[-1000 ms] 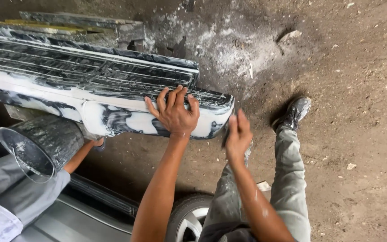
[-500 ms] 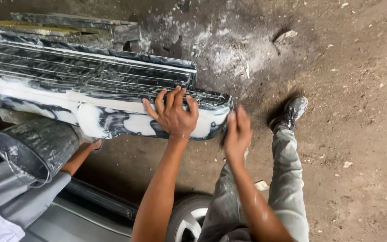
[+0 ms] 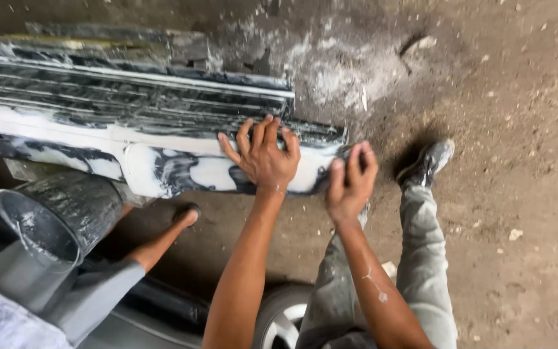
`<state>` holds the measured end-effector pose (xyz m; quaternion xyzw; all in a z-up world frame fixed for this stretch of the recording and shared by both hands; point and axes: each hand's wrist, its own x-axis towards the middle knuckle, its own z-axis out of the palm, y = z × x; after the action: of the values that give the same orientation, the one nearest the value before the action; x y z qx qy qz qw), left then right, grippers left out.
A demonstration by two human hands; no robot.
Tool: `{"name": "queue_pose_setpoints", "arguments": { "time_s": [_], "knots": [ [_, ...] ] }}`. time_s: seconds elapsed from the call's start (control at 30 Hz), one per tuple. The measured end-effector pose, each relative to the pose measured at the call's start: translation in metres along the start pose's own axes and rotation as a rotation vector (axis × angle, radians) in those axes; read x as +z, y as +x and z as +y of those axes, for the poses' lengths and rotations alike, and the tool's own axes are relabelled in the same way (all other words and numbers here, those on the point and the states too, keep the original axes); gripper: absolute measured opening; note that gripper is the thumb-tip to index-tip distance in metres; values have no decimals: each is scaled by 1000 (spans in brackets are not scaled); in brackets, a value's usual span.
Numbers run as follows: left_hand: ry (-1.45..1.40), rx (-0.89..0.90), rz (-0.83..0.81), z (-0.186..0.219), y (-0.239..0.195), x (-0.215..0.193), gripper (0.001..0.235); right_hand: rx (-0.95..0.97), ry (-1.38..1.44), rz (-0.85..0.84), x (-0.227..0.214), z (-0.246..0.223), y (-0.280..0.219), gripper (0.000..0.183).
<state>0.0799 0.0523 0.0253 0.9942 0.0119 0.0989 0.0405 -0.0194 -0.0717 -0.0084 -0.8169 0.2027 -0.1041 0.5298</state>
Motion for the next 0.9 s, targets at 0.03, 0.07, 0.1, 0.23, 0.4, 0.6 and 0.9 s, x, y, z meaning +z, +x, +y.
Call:
{"name": "queue_pose_setpoints", "arguments": {
  "time_s": [0.03, 0.07, 0.1, 0.23, 0.4, 0.6, 0.9],
  "knots": [
    [6, -13, -1, 0, -5, -1, 27, 57, 7, -2, 0, 5, 5, 45],
    [8, -21, -5, 0, -7, -4, 27, 58, 5, -11, 0, 5, -9, 45],
    [10, -20, -21, -1, -10, -5, 27, 45, 1, -14, 0, 4, -25, 46],
    [0, -12, -19, -2, -12, -5, 27, -191, -70, -76, -5, -3, -38, 50],
    [-1, -31, -44, -2, -24, -15, 25, -83, -107, -97, -13, -21, -31, 48],
    [-17, 4, 1, 0, 0, -4, 23, -187, -159, -38, 14, -12, 13, 50],
    [-17, -15, 2, -2, -9, -3, 21, -195, -161, -22, 9, -8, 4, 51]
  ]
}}
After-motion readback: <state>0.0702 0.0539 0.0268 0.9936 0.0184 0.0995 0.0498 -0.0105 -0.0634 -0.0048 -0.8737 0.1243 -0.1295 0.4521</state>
